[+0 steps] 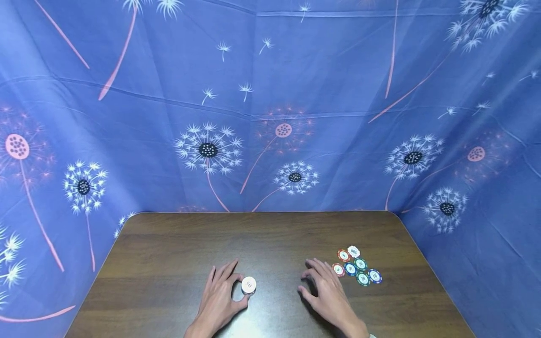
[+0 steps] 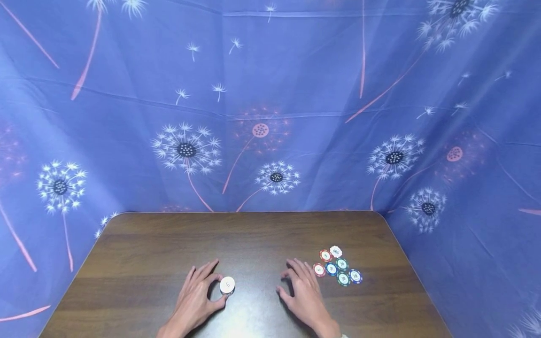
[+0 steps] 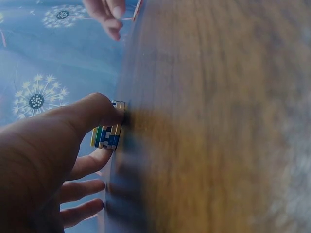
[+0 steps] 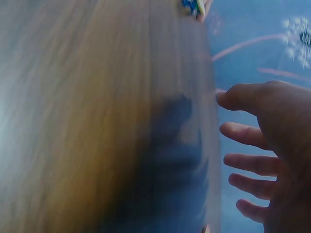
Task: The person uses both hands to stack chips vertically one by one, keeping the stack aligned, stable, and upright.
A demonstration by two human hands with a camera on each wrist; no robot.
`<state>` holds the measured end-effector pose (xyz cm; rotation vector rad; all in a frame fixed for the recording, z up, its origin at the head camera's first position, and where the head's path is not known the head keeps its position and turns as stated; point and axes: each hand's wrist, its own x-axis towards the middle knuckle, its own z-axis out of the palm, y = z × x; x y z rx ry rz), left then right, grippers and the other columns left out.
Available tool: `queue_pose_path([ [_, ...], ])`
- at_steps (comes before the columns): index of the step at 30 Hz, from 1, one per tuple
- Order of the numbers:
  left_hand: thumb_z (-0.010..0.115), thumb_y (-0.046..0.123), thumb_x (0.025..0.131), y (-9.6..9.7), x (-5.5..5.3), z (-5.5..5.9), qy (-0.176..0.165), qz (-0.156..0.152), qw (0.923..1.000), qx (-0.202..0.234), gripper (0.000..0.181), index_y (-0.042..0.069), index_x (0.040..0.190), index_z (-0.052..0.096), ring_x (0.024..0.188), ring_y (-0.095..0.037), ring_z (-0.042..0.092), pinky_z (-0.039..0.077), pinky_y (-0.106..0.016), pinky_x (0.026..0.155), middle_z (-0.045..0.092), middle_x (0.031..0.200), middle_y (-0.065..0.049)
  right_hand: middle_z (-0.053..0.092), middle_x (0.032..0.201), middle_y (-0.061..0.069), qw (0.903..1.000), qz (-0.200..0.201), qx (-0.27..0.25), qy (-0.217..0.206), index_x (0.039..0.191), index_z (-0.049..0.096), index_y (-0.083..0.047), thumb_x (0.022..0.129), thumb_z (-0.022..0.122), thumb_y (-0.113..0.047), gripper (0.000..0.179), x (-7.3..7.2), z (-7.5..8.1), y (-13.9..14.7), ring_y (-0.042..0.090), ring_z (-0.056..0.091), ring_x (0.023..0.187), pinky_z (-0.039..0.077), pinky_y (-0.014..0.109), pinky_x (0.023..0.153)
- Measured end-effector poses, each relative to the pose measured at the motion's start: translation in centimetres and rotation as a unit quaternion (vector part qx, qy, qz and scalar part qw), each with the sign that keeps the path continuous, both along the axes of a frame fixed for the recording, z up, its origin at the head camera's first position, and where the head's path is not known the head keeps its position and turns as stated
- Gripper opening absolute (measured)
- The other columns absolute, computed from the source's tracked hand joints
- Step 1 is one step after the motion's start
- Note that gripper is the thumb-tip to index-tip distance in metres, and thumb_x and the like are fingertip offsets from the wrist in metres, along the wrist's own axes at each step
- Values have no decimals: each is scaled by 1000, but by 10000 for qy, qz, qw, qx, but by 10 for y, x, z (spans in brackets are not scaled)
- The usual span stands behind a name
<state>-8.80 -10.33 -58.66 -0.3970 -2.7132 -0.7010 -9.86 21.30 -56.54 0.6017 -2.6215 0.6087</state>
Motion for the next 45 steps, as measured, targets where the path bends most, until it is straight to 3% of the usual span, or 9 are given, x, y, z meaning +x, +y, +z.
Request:
queue_pose_path([
  [6,91,36,70,0,0,1,5,18,10000,-4,36,20,98,74,137,-37,58,36,-68,119,63,149,-15,69,134,20,9990,-315,42,311,98,71,-15,70,95,-16,37,0,-6,32,47,63,127,43,62,107],
  [11,92,36,70,0,-1,2,-8,16,10000,7,37,20,98,74,138,-37,58,36,-68,119,63,149,-15,68,132,22,9977,-480,82,461,98,71,-16,66,97,-14,40,-7,-10,60,47,62,122,45,64,101],
  [21,92,35,68,0,0,0,154,-20,9999,20,37,19,96,74,135,-37,59,39,-68,117,64,147,-15,64,132,30,9964,-695,456,138,103,72,-5,67,97,-18,45,-28,-6,97,54,59,124,42,71,105],
  [28,92,36,69,0,0,-2,76,-28,10000,48,38,19,97,74,136,-39,58,37,-69,118,64,148,-15,62,136,33,9945,-706,735,-256,101,72,-7,70,93,-19,39,-36,7,104,55,54,131,38,73,110],
  [36,93,34,67,1,0,-1,196,-25,9998,57,39,18,96,74,134,-40,60,39,-69,116,65,146,-16,65,134,31,9923,-667,981,-351,96,71,-13,69,95,-30,40,-40,7,109,54,56,130,39,72,108],
  [45,92,36,69,-1,0,-1,56,-14,10000,61,38,19,98,75,136,-40,58,37,-69,118,64,148,-16,65,134,30,9913,-628,998,-589,92,69,-14,69,93,-25,35,-42,11,108,53,56,133,38,73,110],
])
